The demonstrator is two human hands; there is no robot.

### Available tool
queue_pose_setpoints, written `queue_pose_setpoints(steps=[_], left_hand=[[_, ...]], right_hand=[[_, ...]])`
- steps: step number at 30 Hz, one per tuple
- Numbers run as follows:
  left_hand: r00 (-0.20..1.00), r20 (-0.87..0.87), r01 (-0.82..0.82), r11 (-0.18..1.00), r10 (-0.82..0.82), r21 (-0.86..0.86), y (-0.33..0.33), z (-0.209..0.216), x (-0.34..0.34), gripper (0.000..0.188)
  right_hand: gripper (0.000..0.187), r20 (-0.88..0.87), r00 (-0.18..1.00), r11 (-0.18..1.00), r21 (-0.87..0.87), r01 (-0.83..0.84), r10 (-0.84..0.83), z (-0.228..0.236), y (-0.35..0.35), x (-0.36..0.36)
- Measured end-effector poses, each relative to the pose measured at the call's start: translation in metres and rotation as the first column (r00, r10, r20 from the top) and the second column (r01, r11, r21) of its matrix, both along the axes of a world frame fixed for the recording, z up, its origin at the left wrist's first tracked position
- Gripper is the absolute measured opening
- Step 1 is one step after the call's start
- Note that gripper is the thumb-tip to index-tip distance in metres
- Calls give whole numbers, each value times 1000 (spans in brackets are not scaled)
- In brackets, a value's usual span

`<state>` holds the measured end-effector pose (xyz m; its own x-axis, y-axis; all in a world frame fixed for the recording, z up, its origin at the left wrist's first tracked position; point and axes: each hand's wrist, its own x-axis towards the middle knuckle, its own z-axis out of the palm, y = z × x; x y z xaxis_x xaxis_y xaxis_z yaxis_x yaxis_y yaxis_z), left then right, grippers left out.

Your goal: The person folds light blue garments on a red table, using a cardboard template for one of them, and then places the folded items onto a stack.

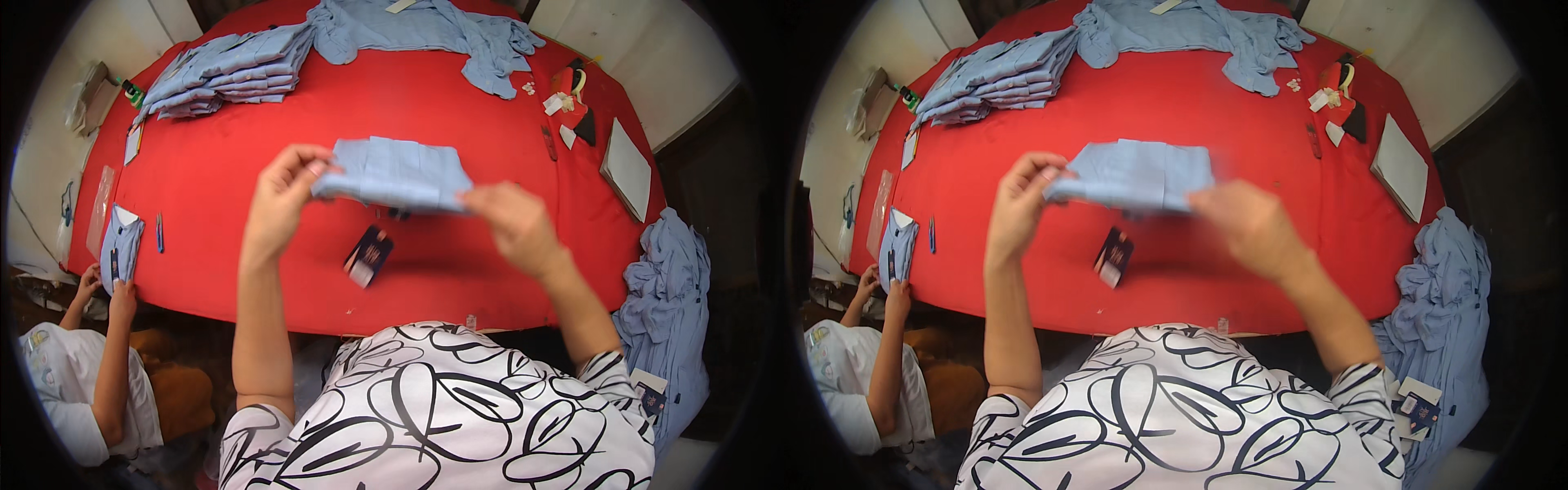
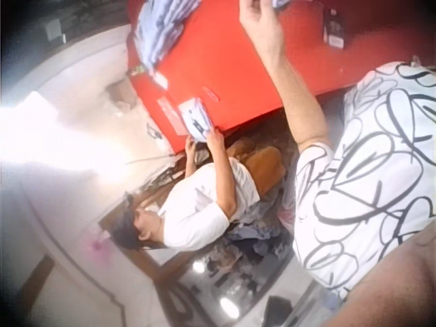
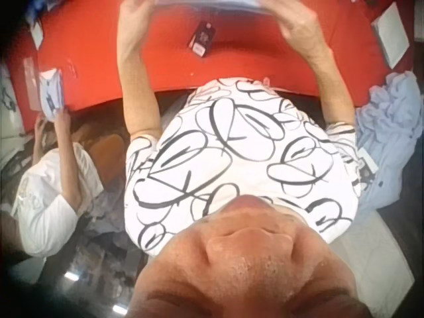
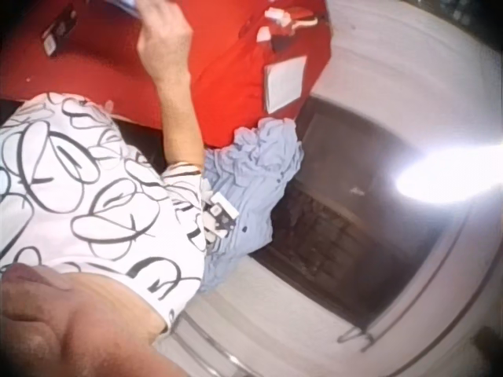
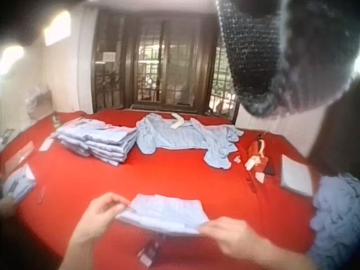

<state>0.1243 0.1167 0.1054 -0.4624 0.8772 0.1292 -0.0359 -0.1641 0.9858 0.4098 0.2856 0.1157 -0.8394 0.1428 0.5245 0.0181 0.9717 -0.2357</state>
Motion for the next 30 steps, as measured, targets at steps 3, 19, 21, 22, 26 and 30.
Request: queue_pose_setpoints(steps=[3,19,21,22,26,30], left_hand=[[1000,-19,-9,985,13,170,13,53,4,25],[906,-412,-89,912,-93,-401,125,-125,-79,25],[916,-359,3,899,-178,-437,132,-115,-80,25],[913,-343,32,880,-219,-474,138,-118,-84,26],[864,-415,-22,804,-284,-594,145,-105,-88,28],[731,-673,-235,883,-115,-406,141,-100,-73,28]], right_hand=[[26,-74,988,941,-324,101,-132,75,25,-22],[15,157,984,330,-927,176,-84,-115,160,-106],[14,225,972,441,-867,232,-70,-124,173,-102],[14,247,965,458,-850,259,-88,-131,176,-99],[12,317,937,500,-795,345,-143,-132,175,-108],[16,440,878,620,-639,455,-190,-114,166,-115]])
